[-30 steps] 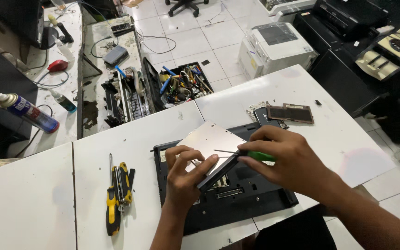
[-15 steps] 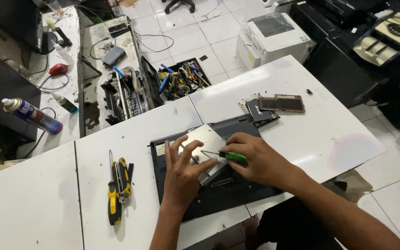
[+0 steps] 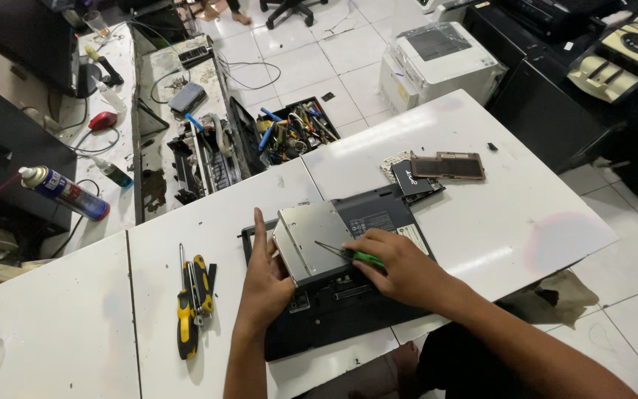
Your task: The person inserts a hard drive into a laptop chassis and secures it using a screwdriver. They align the drive with the internal bay, then use a green-handled screwdriver to tighten screws on the drive's mounting bracket.
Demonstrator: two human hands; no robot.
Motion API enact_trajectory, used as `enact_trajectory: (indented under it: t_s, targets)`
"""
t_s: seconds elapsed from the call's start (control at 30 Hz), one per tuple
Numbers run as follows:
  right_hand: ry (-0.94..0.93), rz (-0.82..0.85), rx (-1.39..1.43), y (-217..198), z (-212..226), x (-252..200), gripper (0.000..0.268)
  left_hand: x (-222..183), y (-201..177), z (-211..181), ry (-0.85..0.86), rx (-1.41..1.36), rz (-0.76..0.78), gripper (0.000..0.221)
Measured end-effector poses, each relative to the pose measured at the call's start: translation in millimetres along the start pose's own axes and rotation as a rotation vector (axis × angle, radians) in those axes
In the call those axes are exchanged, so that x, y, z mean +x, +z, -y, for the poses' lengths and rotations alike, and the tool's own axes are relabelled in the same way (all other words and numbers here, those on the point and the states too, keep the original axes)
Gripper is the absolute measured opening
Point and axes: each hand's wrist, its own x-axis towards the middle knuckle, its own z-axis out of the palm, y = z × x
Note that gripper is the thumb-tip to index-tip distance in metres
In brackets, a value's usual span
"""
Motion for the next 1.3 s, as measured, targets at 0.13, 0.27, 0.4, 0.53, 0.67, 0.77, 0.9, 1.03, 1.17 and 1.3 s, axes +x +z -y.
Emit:
enact_trajectory:
  t_s: [0.13, 0.27, 0.4, 0.53, 0.67, 0.77, 0.9, 1.03, 1.17, 1.3]
  targets:
    - [0.028, -0.03, 0.042, 5, 7, 3, 0.038, 12, -3, 9, -0.119, -0.466, 0.082, 0.096]
    - [0.102, -0.02, 0.066, 10, 9, 2, 0.038, 58, -24, 93, -0.318, -0.837, 0.063, 0.08]
    - [0.097, -0.022, 0.051, 12, 8, 3, 0.038, 55, -10, 41, -0.191, -0.414, 0.081, 0.075]
    - [0.083, -0.079, 0.09, 4, 13, 5, 0.035, 54, -5, 42, 0.048, -0.462, 0.017, 0.059]
    - [0.054, -0.191, 0.099, 17, 1, 1, 0.031, 52, -10, 39, 0.151, -0.52, -0.018, 0.046]
    - [0.06, -0.201, 0.09, 17, 1, -1, 0.033, 46, -7, 32, 0.134, -0.568, 0.013, 0.049]
    - [0.096, -0.225, 0.108, 19, 6, 0, 0.033, 69, -25, 102, 0.143, -0.583, 0.035, 0.06]
    - [0.09, -0.212, 0.115, 18, 4, 1, 0.032, 74, -29, 113, 0.157, -0.575, 0.068, 0.064]
    - [0.081, -0.188, 0.116, 16, 3, 0, 0.032, 70, -27, 104, 0.156, -0.587, 0.078, 0.066]
    - [0.088, -0.187, 0.117, 16, 3, 1, 0.032, 71, -31, 110, 0.157, -0.569, 0.093, 0.068]
